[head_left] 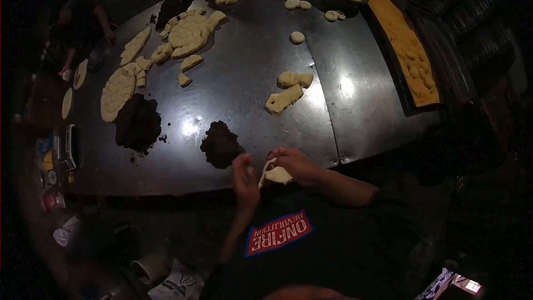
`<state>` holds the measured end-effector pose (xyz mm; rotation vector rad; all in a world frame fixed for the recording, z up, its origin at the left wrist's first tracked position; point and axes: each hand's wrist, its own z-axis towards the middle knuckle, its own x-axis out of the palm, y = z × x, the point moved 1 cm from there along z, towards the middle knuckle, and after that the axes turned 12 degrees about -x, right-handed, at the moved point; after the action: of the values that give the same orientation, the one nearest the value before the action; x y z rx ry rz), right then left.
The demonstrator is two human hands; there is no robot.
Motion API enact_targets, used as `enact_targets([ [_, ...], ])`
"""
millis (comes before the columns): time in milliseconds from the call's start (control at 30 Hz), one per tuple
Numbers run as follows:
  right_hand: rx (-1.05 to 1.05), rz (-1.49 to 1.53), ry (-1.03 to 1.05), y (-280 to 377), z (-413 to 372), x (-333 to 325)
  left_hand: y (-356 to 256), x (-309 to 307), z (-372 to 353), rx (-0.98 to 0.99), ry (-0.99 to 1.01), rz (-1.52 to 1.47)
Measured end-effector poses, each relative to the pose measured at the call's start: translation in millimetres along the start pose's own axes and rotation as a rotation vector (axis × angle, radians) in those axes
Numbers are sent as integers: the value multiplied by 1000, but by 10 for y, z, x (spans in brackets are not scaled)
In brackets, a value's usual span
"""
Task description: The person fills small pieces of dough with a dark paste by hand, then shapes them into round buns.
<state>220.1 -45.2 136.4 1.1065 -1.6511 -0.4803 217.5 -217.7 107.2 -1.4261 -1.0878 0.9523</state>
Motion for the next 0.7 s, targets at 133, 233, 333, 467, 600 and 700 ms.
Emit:
enact_targets([
  [133,-69,-78,210,45,-100,233,66,200,135,29,-114,-389],
  [233,-133,-85,229,191,-215,404,115,292,192,-84,44,-545],
  [333,-87,-250,3,346,-405,293,79,179,738,47,-256,43],
  [467,111,-226,283,507,-778,4,384,45,1599,-39,-267,539],
  [600,-62,16,281,761,-952,-186,567,306,1680,-106,-270,1264],
  [700,-220,-82,168,867,-839,-326,612,536,1530,153,-284,896],
])
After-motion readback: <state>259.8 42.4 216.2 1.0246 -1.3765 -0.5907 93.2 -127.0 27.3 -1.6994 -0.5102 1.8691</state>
